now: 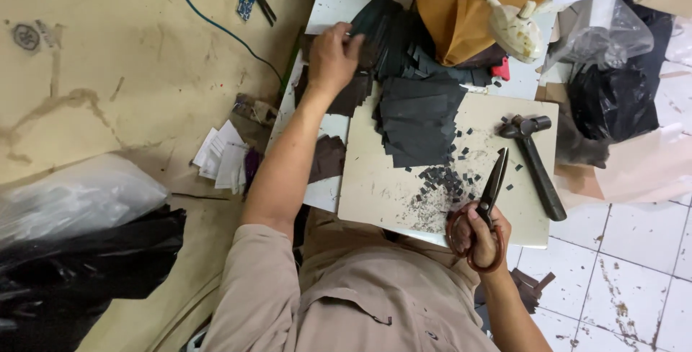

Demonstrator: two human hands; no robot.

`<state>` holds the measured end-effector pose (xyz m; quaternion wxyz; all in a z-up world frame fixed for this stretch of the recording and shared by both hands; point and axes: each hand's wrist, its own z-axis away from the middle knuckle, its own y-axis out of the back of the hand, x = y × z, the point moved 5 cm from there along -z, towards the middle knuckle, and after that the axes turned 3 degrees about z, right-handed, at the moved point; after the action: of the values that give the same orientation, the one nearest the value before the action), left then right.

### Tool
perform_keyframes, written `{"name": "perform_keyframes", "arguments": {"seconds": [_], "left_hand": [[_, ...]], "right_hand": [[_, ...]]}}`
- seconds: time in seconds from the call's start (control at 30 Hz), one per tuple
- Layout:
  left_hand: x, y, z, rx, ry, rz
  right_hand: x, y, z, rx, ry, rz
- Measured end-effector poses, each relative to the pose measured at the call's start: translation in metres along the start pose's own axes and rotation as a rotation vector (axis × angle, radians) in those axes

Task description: Trimming small pieces of black leather using scissors on a workbench

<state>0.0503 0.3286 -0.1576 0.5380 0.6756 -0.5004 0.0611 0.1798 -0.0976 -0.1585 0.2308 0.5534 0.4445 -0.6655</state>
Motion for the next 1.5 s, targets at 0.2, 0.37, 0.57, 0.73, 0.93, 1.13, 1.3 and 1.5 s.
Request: {"name": "perform_keyframes", "arguments": {"seconds": [0.2, 0.37, 0.57, 0.73, 0.93, 1.13, 1.3, 1.5], "left_hand": [[-0.038, 0.0, 0.0, -0.362, -0.043, -0.349], [-0.034, -0.003, -0.01, -0.456, -0.082, -0.431], [-0.027, -0.004, -0.016, -0.533, -0.182, -0.488], [-0.038, -0.012, -0.019, -0.543, -0.235, -0.534], [-0.061, -0.024, -0.018, -0.55, -0.158, -0.424], [-0.063, -0.027, -0.019, -0.611, -0.063, -0.435], [-0.062, -0.025, -0.019, -0.622, -0.095, -0.408], [-0.044, 0.014, -0.037, -0.626, -0.235, -0.439]], "right_hand": [[0.002, 0.003, -0.001, -0.035, 0.001, 0.044], [0.0, 0.002, -0.001, -0.024, 0.004, 0.068], [0.007, 0.007, 0.0, 0.014, -0.026, 0.036], [0.007, 0.007, -0.001, 0.018, -0.038, 0.049], [0.003, 0.003, -0.001, -0.019, -0.015, 0.059], [0.007, 0.007, -0.001, -0.005, -0.024, 0.063], [0.003, 0.003, -0.001, 0.015, -0.058, 0.057], [0.007, 0.007, -0.002, -0.021, -0.002, 0.076]]}}
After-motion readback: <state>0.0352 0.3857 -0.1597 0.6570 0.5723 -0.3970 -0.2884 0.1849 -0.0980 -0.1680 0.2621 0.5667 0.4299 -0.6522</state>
